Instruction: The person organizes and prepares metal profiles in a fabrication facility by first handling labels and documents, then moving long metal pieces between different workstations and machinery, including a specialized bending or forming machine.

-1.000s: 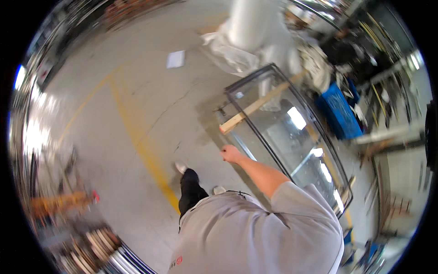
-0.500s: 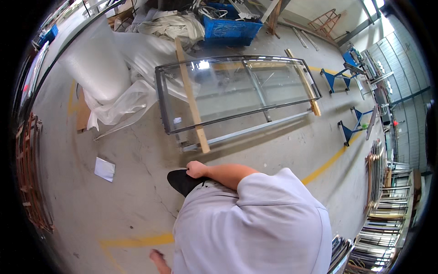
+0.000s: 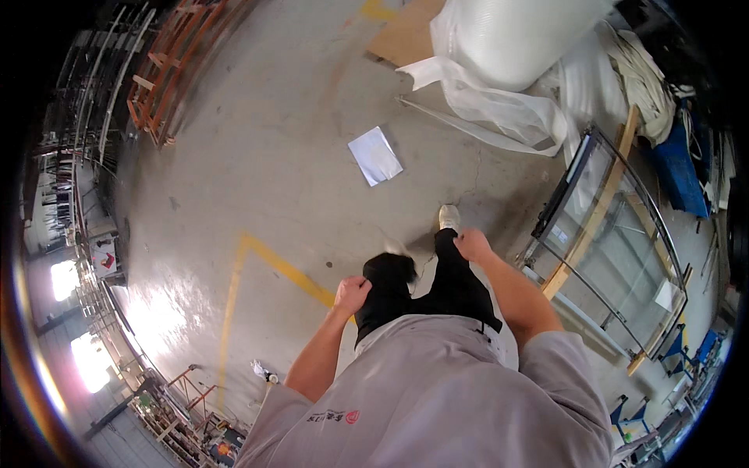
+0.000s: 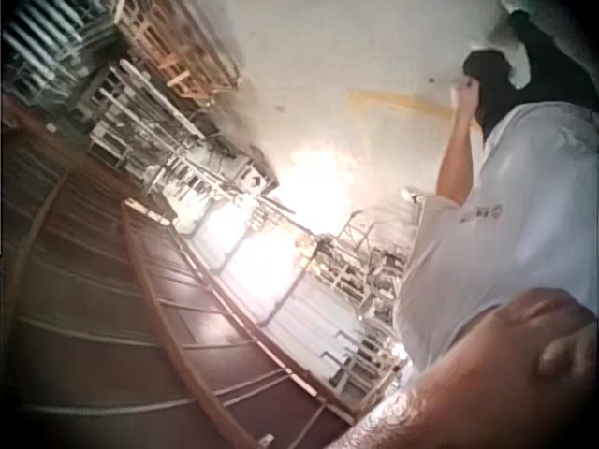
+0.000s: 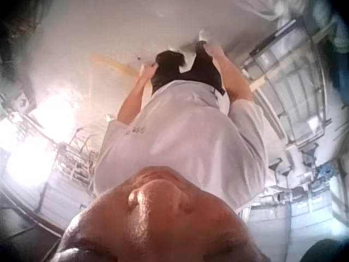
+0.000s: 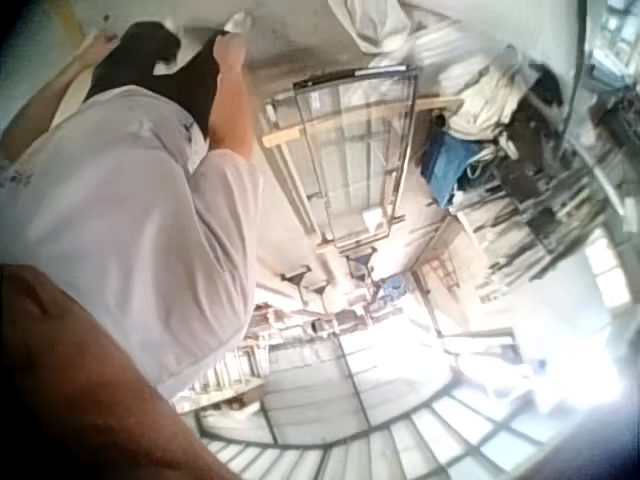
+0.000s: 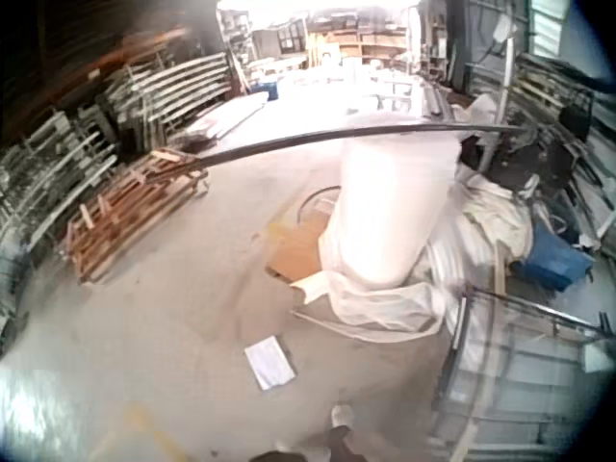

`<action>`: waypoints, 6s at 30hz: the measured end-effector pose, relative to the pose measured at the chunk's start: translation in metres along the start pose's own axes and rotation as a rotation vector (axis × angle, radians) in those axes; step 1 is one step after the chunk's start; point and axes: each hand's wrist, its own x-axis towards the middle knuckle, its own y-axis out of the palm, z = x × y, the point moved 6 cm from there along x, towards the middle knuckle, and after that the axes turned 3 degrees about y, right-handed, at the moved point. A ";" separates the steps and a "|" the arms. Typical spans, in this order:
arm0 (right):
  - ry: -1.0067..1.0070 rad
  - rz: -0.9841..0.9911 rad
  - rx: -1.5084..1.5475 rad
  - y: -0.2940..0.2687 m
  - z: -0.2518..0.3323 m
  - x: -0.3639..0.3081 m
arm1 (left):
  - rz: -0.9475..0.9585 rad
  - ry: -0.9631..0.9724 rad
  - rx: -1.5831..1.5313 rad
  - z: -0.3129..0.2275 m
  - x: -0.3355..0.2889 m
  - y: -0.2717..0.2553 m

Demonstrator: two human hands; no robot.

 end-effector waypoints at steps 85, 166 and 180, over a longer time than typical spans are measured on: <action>0.912 -0.767 0.402 -0.002 -0.553 0.058 | 0.880 0.560 0.720 -0.364 0.314 0.288; 1.963 -1.169 1.337 0.114 -0.633 0.040 | 1.191 2.502 1.009 -0.680 0.393 0.895; 1.869 -1.333 1.265 0.110 -0.627 0.041 | 1.173 2.475 1.042 -0.684 0.395 0.895</action>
